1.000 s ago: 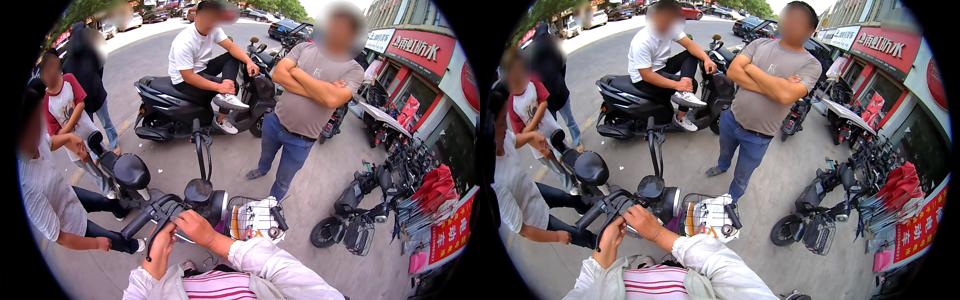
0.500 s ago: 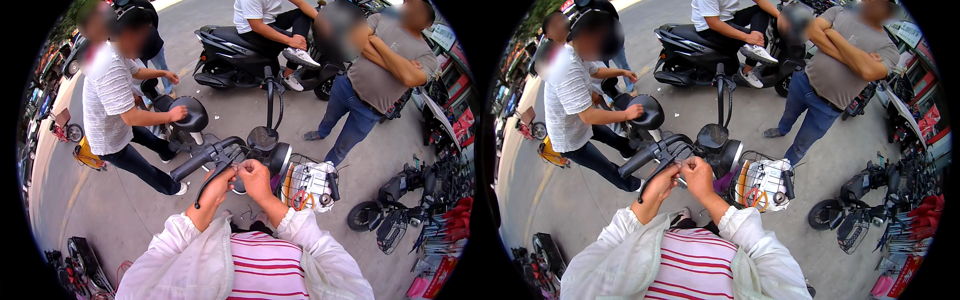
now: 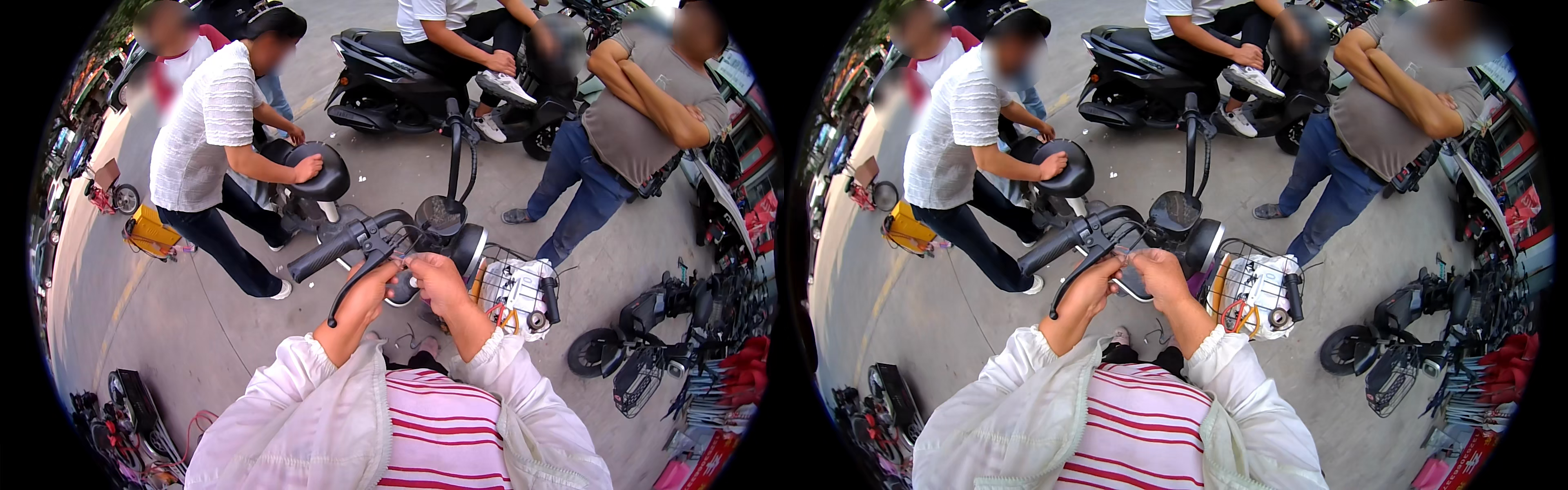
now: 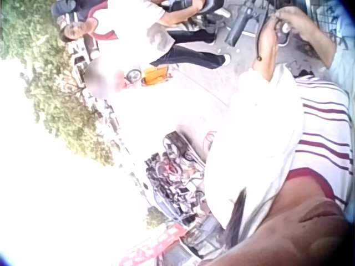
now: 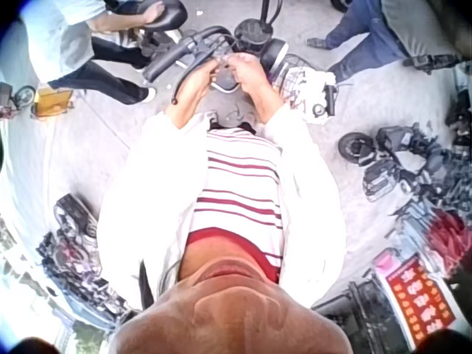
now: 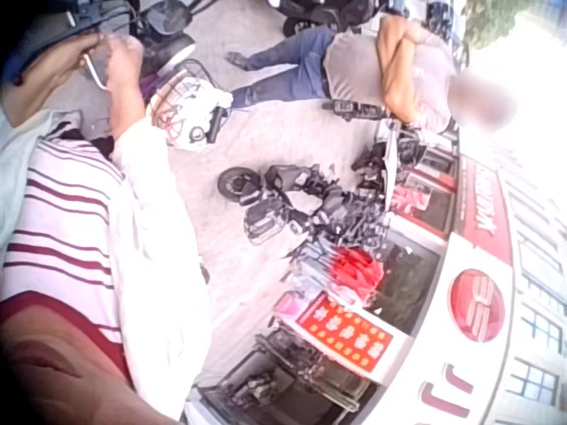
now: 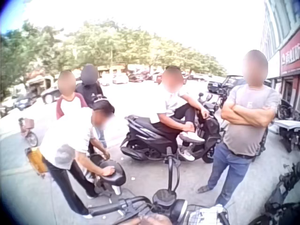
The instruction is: The person repairs an electric scooter's handlebar wiring using pliers and electrical tape. They strip wire ends, connect them, and wrap the connections with tape while others watch nearby.
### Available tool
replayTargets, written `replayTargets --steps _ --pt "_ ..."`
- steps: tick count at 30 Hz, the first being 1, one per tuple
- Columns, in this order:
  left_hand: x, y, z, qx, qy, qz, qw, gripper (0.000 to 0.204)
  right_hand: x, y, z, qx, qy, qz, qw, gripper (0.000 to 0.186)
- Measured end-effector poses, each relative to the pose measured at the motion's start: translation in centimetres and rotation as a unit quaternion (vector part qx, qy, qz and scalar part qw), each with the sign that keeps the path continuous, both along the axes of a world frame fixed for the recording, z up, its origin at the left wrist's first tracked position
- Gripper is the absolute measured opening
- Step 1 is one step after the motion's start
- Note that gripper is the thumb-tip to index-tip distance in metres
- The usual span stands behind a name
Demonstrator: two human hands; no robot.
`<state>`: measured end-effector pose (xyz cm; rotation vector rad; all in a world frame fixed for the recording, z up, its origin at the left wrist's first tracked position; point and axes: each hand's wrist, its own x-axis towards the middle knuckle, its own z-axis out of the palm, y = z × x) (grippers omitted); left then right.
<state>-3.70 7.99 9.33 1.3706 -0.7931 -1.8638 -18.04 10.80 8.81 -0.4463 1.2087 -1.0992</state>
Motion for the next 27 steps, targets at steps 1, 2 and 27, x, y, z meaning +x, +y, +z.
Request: replayTargets --steps 1,2,27 --pt "0.0 0.0 0.1 0.000 0.009 -0.002 1.000 0.011 0.1 0.3 -0.6 -0.060 0.109 -0.016 0.992 0.009" --pt "-0.1 0.0 -0.1 0.000 0.017 -0.005 1.000 0.008 0.1 0.6 -1.7 -0.120 0.216 -0.034 0.968 0.009" --pt "0.1 -0.1 -0.4 -0.004 0.075 0.012 0.997 0.006 -1.1 -0.2 0.4 -0.472 0.716 0.018 0.515 0.017"
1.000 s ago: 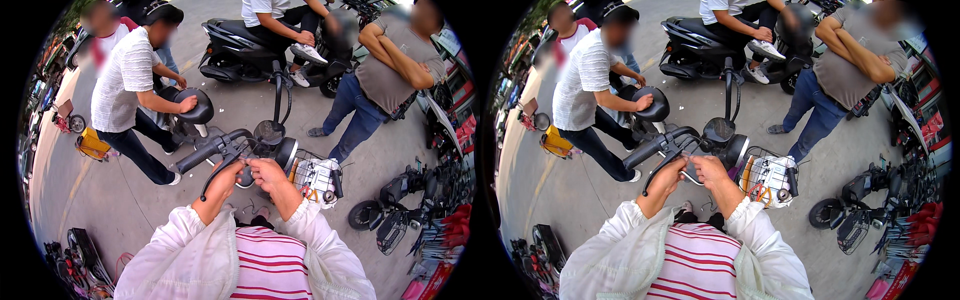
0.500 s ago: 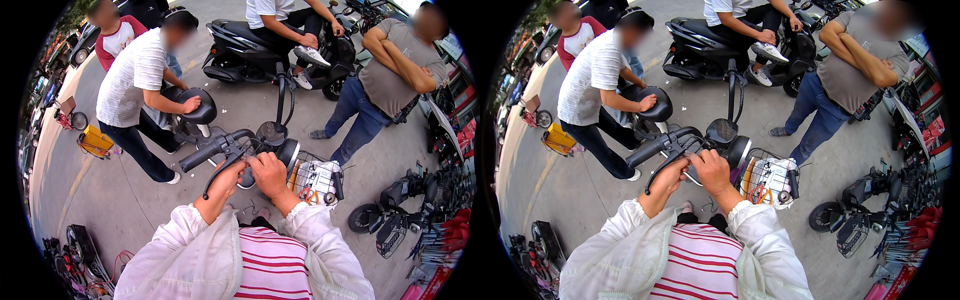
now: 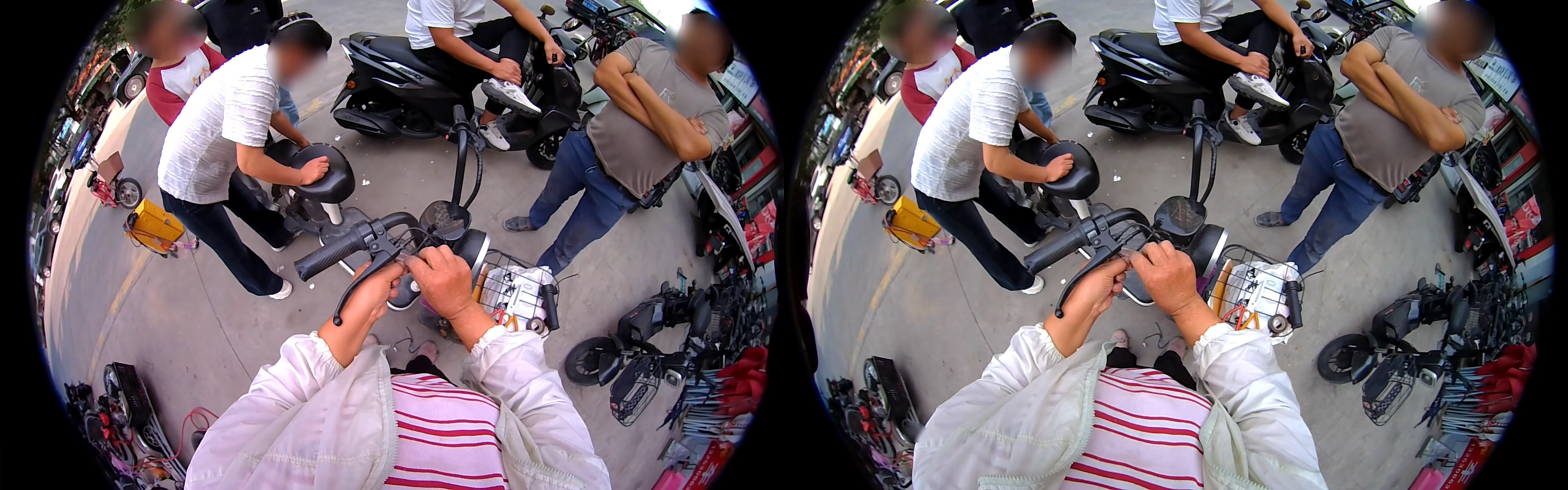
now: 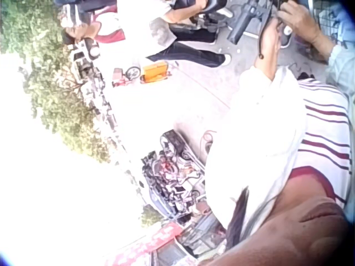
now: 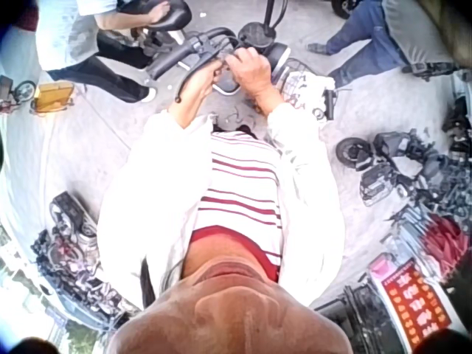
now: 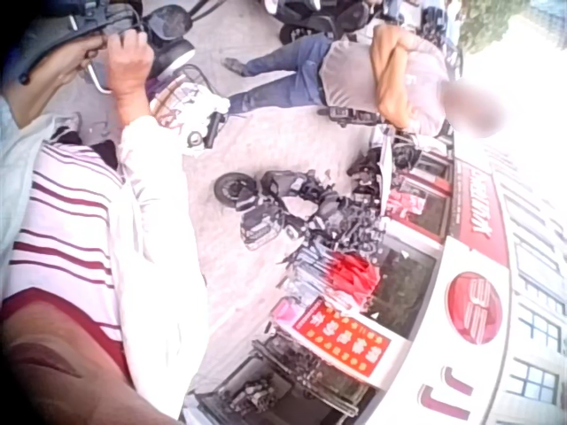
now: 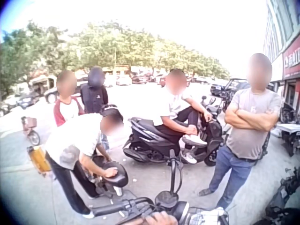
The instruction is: The person repairs an electric scooter's handlebar wiring using pliers and electrical tape. They strip wire ends, connect them, and wrap the connections with tape while others watch nearby.
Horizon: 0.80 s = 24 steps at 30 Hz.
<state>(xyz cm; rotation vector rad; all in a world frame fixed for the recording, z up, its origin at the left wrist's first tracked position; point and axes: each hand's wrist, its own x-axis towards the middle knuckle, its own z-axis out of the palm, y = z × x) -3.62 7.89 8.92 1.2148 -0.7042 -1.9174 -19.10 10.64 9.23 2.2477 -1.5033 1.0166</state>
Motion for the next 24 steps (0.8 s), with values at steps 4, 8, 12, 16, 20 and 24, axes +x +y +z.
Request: replayTargets --steps 4,8,12,16,20,24 --pt "0.0 -0.1 -0.3 0.003 0.006 -0.003 1.000 0.007 -0.2 0.0 -0.1 0.002 0.036 0.010 0.999 0.018" --pt "0.2 0.1 -0.2 0.011 0.036 0.004 0.999 0.008 0.0 0.2 -0.1 0.010 0.043 0.008 0.999 0.020" --pt "0.3 0.2 0.0 0.019 0.041 -0.003 0.999 0.008 0.4 0.6 0.1 0.005 0.046 -0.003 0.999 0.019" --pt "0.5 0.0 -0.1 0.009 0.013 -0.010 1.000 0.010 0.9 0.8 0.2 0.068 0.061 -0.027 0.995 0.019" --pt "0.5 -0.1 -0.1 -0.009 -0.026 -0.025 0.999 0.012 2.5 0.4 -0.2 0.154 -0.215 -0.096 0.960 0.005" --pt "0.6 -0.3 -0.5 -0.019 -0.074 -0.034 0.996 0.013 2.0 -0.9 -1.0 0.440 -0.683 -0.096 0.575 0.009"
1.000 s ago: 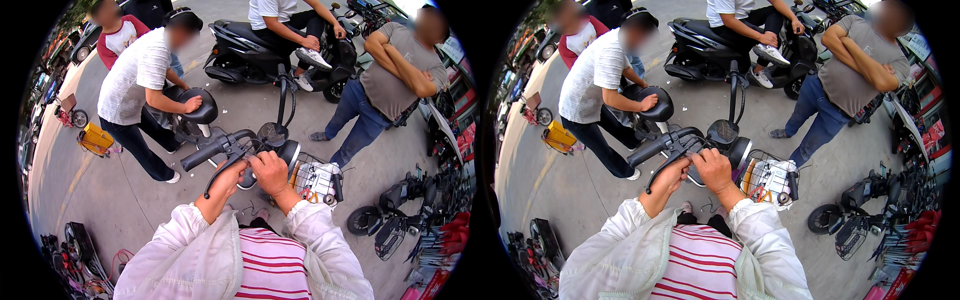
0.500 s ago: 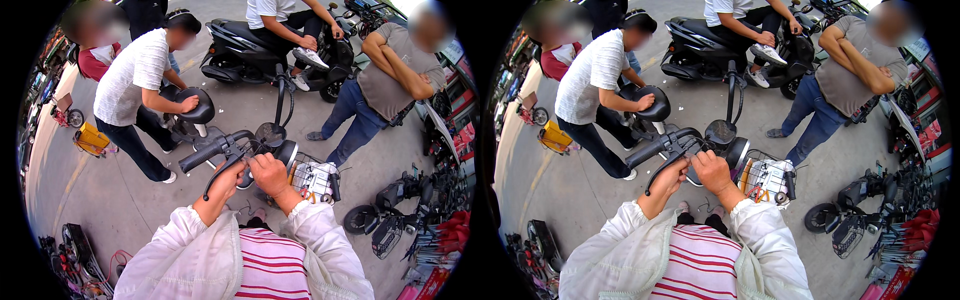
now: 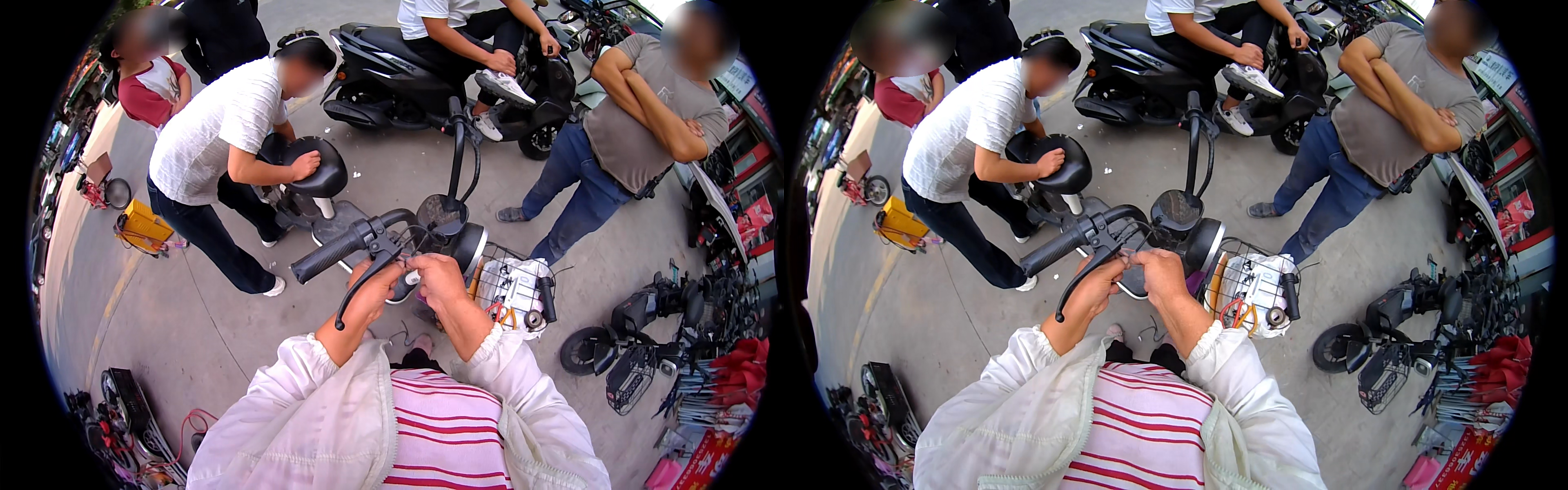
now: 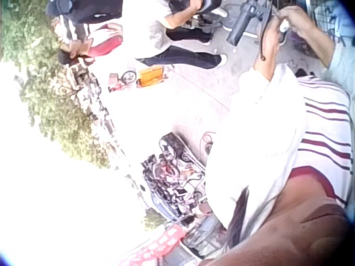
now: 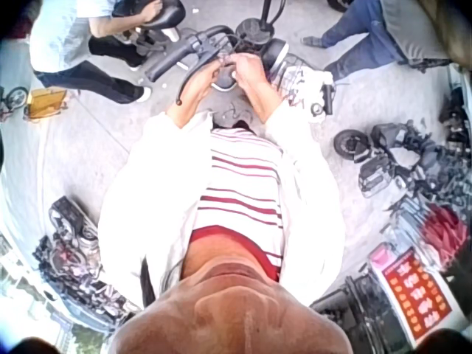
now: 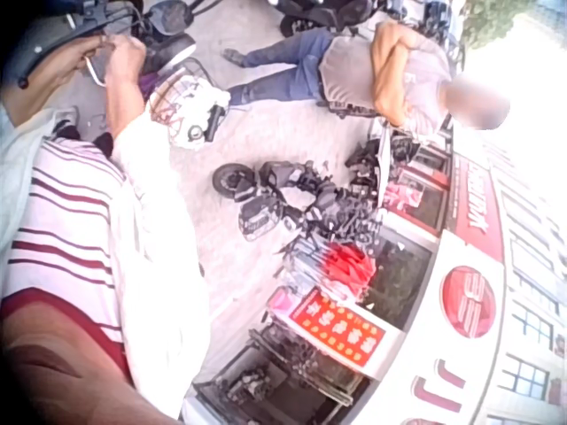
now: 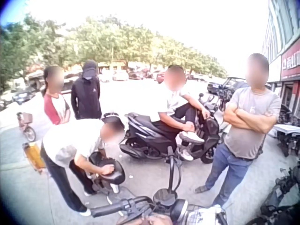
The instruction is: The person repairs an electric scooter's handlebar wiring using pliers and electrical tape. They strip wire ends, connect them, and wrap the connections with tape while others watch nearby.
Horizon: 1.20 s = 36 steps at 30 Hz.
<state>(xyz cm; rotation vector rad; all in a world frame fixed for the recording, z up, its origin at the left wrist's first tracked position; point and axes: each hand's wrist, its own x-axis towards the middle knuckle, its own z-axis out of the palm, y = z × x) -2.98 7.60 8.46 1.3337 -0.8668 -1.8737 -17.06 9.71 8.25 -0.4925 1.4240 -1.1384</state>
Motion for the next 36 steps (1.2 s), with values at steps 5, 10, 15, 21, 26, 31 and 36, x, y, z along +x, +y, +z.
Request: replayTargets --steps 5,10,15,21,26,31,36 --pt "0.2 0.0 -0.5 0.004 0.010 -0.005 1.000 0.014 -1.0 0.6 1.2 0.078 -0.207 0.045 0.974 0.014" --pt "0.1 -0.2 -0.6 -0.003 0.046 -0.019 0.999 0.012 -1.3 2.3 1.7 -0.278 0.515 0.079 0.807 0.011" --pt "0.2 -0.2 -0.6 -0.003 0.066 -0.015 0.998 0.010 -1.5 1.7 1.6 -0.345 0.652 0.159 0.657 0.017" --pt "0.4 -0.2 -0.6 0.002 0.079 -0.012 0.997 0.008 -0.5 1.4 1.7 -0.348 0.646 0.147 0.663 0.011" --pt "0.2 -0.1 -0.3 0.009 0.072 -0.016 0.997 0.012 0.9 0.7 1.4 -0.116 0.393 0.044 0.911 0.010" --pt "0.3 -0.1 -0.2 0.006 0.074 -0.018 0.997 0.014 0.1 0.7 2.0 0.047 -0.075 0.001 0.996 0.016" --pt "0.1 0.0 0.3 0.030 0.087 -0.015 0.996 0.009 -0.2 2.6 2.4 -0.269 0.537 0.055 0.798 0.015"
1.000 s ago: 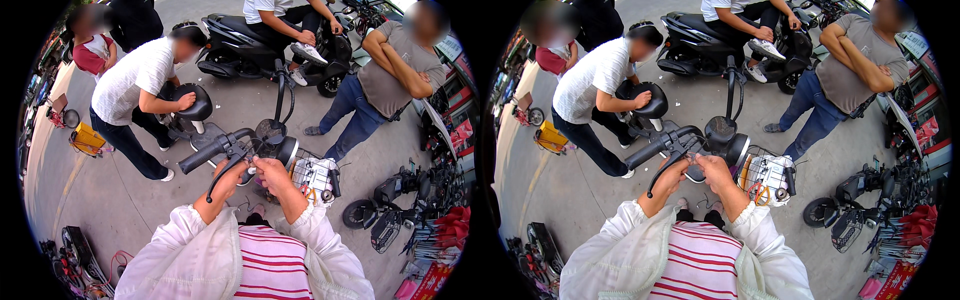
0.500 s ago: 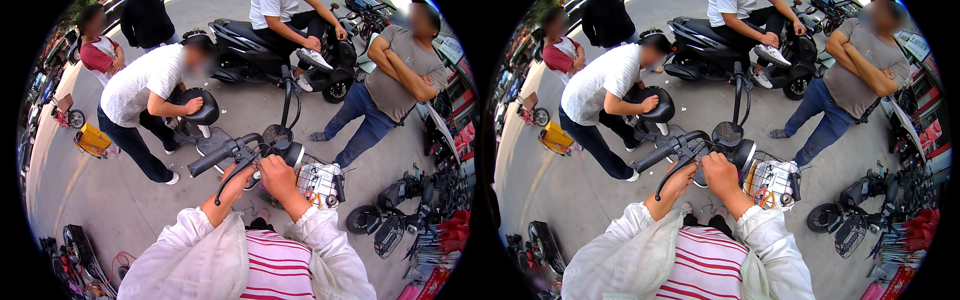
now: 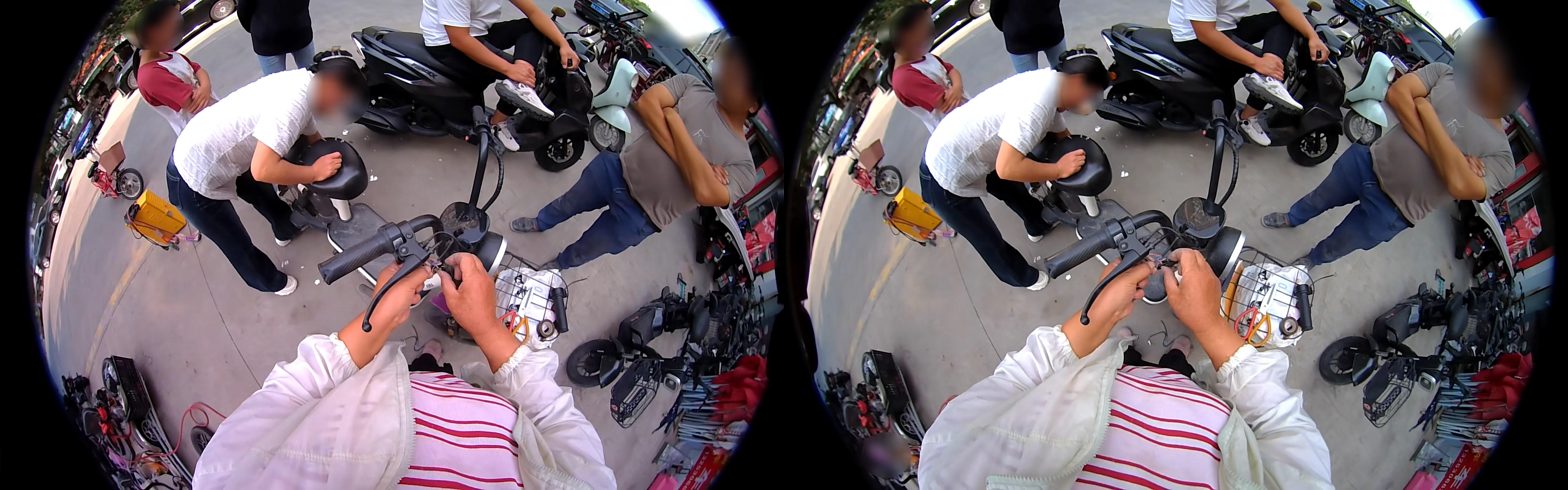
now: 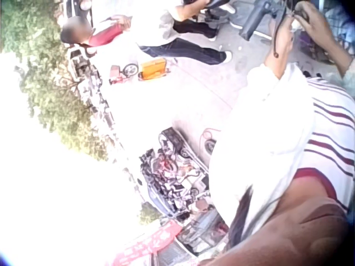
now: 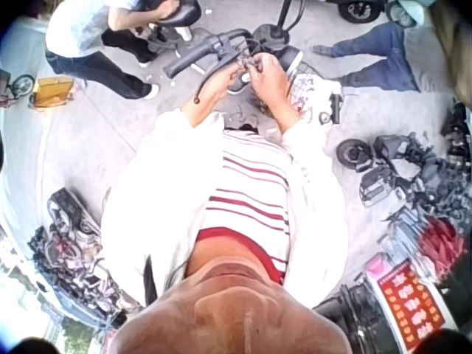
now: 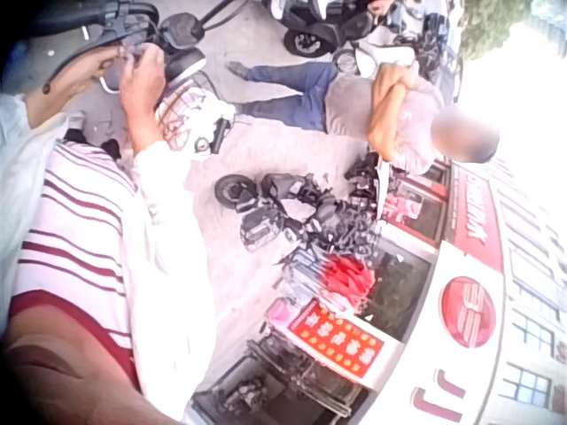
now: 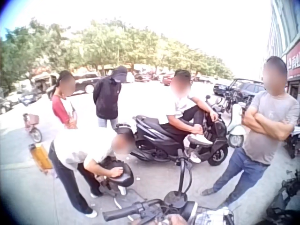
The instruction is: The person repairs an electric scooter's handlebar wiring using pliers and electrical tape. They strip wire ends, connect them, and wrap the connections with tape while others watch nearby.
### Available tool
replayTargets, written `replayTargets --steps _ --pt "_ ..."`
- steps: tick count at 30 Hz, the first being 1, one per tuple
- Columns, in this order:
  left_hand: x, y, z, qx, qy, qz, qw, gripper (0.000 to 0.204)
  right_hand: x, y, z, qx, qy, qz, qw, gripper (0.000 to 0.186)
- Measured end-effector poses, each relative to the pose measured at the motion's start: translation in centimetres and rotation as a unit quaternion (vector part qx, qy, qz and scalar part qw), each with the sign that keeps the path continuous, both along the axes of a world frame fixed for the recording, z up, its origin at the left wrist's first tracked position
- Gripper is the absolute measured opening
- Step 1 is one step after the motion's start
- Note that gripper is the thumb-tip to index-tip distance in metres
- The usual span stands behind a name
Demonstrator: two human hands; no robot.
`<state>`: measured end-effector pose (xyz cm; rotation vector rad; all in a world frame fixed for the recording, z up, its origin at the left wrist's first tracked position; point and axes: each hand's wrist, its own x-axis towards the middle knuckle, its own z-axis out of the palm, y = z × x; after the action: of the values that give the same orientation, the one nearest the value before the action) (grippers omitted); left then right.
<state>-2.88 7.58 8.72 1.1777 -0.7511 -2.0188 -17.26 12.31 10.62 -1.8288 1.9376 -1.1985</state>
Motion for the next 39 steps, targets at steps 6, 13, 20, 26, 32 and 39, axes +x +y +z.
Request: replayTargets --steps 6,13,20,26,32,39 --pt "0.0 0.0 0.5 -0.003 0.004 0.008 1.000 0.010 -0.7 -0.8 -0.6 -0.105 0.227 0.077 0.965 0.015" --pt "0.4 0.0 -0.4 -0.010 0.027 0.002 1.000 0.015 0.4 -0.9 -1.2 -0.108 0.191 0.052 0.974 0.008" --pt "0.4 -0.1 -0.3 -0.012 0.009 -0.007 1.000 0.013 0.3 -2.5 0.4 0.315 -0.627 -0.056 0.710 0.008" --pt "0.4 -0.2 -1.2 -0.012 0.010 -0.009 1.000 0.013 0.1 -0.3 0.8 0.041 0.041 0.049 0.997 0.014" --pt "0.4 -0.3 -1.5 -0.008 0.020 -0.005 1.000 0.011 0.5 -0.8 0.3 -0.045 0.135 0.065 0.988 0.009" --pt "0.5 -0.2 -1.1 -0.007 0.021 -0.014 1.000 0.012 -0.3 -2.4 -1.9 0.324 -0.639 -0.047 0.696 0.016"
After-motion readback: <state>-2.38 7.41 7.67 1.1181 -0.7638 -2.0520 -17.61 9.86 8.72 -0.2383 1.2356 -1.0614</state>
